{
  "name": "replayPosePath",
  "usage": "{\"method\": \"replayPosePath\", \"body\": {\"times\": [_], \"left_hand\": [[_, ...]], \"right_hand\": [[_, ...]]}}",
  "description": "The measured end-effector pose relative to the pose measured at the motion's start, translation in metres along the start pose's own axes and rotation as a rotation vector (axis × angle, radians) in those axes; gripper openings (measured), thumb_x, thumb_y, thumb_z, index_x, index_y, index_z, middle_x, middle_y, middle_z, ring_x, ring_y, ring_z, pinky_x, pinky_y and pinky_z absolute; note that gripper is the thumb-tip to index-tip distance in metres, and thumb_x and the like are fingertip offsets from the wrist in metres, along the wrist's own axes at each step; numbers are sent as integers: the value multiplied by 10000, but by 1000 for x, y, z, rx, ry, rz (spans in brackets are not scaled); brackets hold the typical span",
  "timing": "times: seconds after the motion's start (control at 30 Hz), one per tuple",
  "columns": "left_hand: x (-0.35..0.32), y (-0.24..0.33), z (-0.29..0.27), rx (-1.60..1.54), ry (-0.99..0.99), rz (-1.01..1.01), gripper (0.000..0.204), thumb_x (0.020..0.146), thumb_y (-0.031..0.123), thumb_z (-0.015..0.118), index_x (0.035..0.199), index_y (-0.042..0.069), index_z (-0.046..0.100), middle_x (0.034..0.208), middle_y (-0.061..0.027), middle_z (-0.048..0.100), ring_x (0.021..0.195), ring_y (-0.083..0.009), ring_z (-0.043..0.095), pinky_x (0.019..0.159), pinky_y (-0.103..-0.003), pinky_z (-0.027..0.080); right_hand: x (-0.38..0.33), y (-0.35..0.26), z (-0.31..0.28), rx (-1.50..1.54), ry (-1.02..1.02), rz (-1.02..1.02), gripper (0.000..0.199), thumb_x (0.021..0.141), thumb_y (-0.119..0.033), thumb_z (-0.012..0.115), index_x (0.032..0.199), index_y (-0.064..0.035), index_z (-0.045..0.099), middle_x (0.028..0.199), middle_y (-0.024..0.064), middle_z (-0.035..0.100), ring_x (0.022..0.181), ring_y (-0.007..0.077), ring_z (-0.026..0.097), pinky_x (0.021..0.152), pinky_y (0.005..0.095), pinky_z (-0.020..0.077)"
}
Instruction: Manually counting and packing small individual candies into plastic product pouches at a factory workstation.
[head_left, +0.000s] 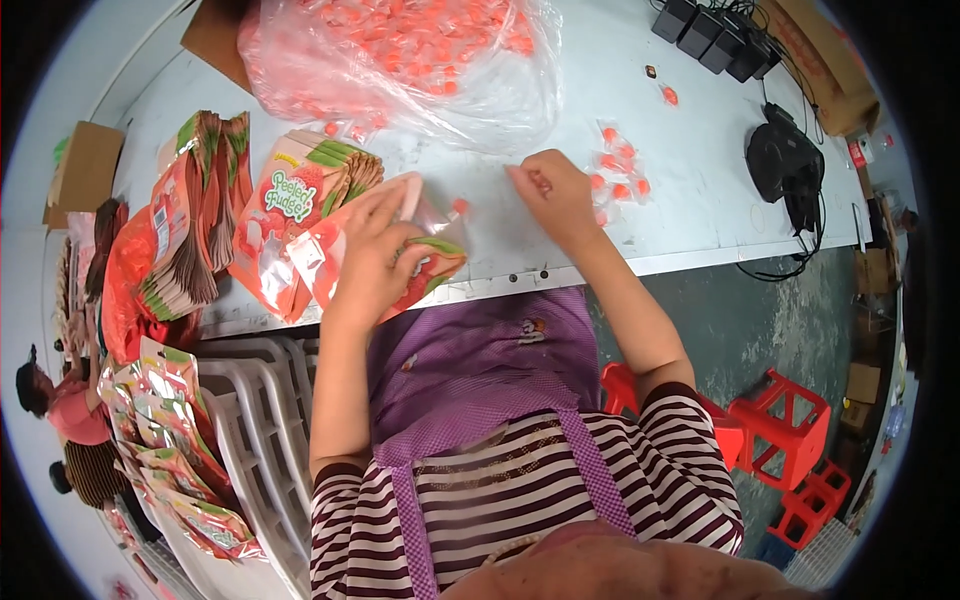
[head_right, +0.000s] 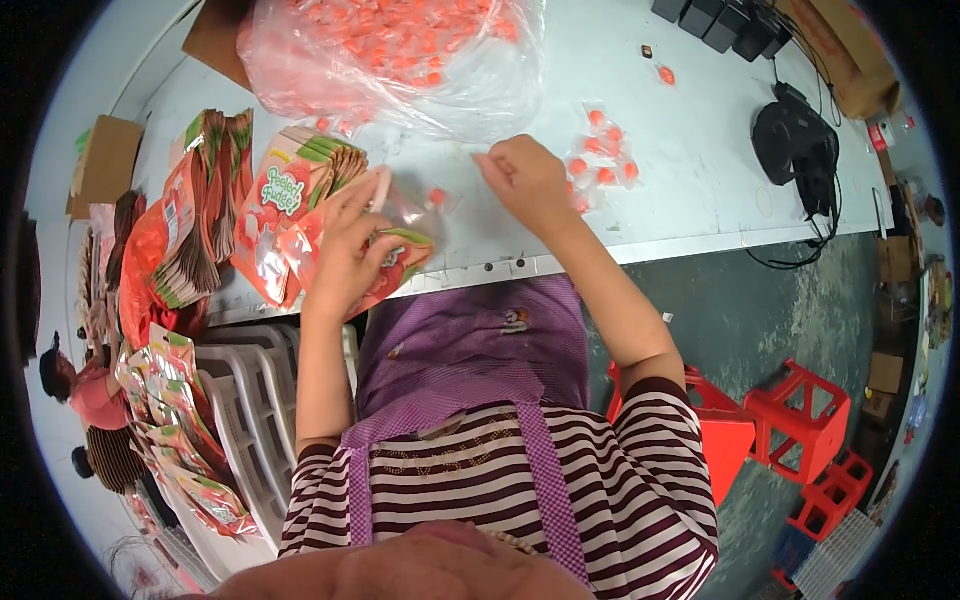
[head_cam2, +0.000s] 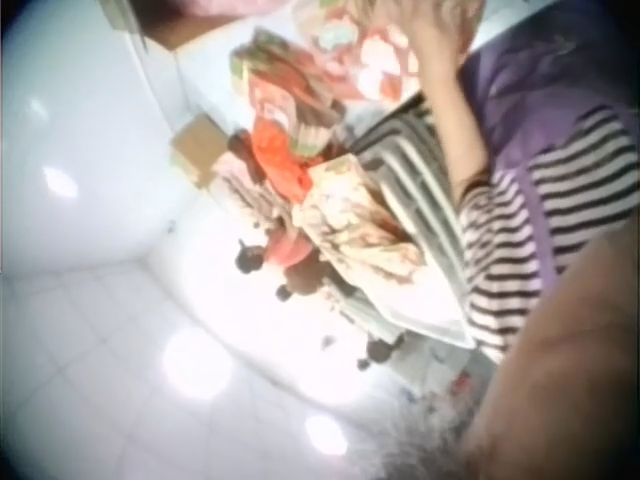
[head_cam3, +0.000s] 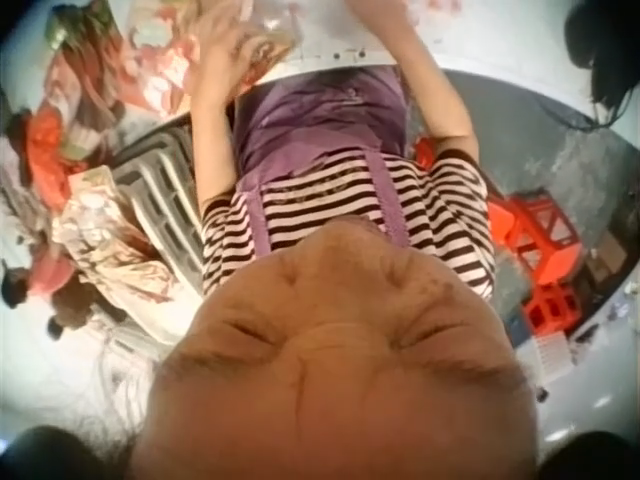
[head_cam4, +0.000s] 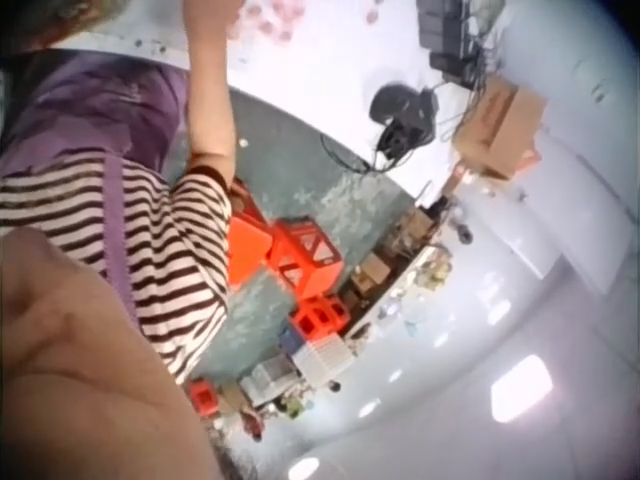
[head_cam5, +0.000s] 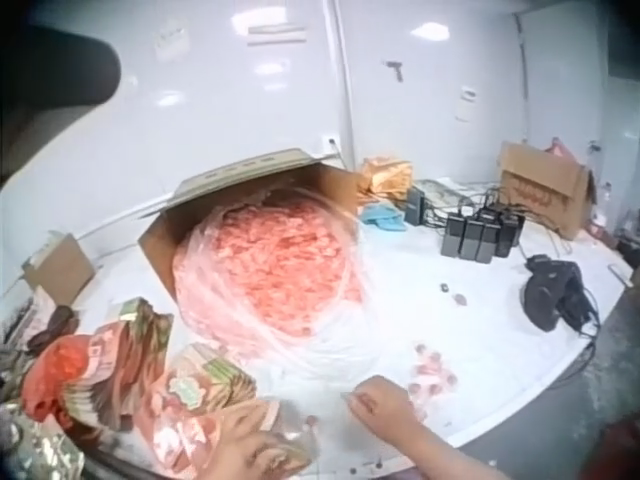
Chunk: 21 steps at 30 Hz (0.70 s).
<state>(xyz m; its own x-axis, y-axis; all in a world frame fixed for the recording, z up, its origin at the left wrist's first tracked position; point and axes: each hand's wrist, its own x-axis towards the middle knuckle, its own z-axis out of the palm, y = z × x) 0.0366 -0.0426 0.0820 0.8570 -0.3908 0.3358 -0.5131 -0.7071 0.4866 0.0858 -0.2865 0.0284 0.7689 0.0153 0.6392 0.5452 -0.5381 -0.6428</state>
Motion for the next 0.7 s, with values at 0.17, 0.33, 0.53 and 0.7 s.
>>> {"method": "replayPosePath", "body": {"times": [0.17,0.33,0.53,0.7], "left_hand": [[0,-5,15,-135,-28,-91,196,700,73,705,857,38,592,1322,-191,465,1177,-357,423,973,-396,357],[0,-3,14,-179,-18,-136,202,696,58,712,857,42,592,1326,-206,460,1179,-351,436,983,-386,353],[4,4,10,-467,17,-227,187,722,23,693,866,41,575,1327,-204,465,1235,-301,432,985,-357,351],[3,1,7,-652,75,-285,162,753,-6,660,848,32,533,1330,-184,469,1240,-252,436,1001,-328,335]], "right_hand": [[23,-39,-8,490,-6,733,163,858,-172,627,784,-43,562,713,6,552,526,54,449,441,207,364],[40,-81,33,1128,286,927,177,891,-208,584,843,-46,529,768,37,578,551,28,434,431,188,335],[14,-71,60,805,48,362,153,932,-176,505,920,-31,555,903,20,575,731,58,489,671,197,418],[5,-67,55,759,-89,280,161,939,-136,462,952,-20,572,972,23,561,837,91,510,773,220,407]]}}
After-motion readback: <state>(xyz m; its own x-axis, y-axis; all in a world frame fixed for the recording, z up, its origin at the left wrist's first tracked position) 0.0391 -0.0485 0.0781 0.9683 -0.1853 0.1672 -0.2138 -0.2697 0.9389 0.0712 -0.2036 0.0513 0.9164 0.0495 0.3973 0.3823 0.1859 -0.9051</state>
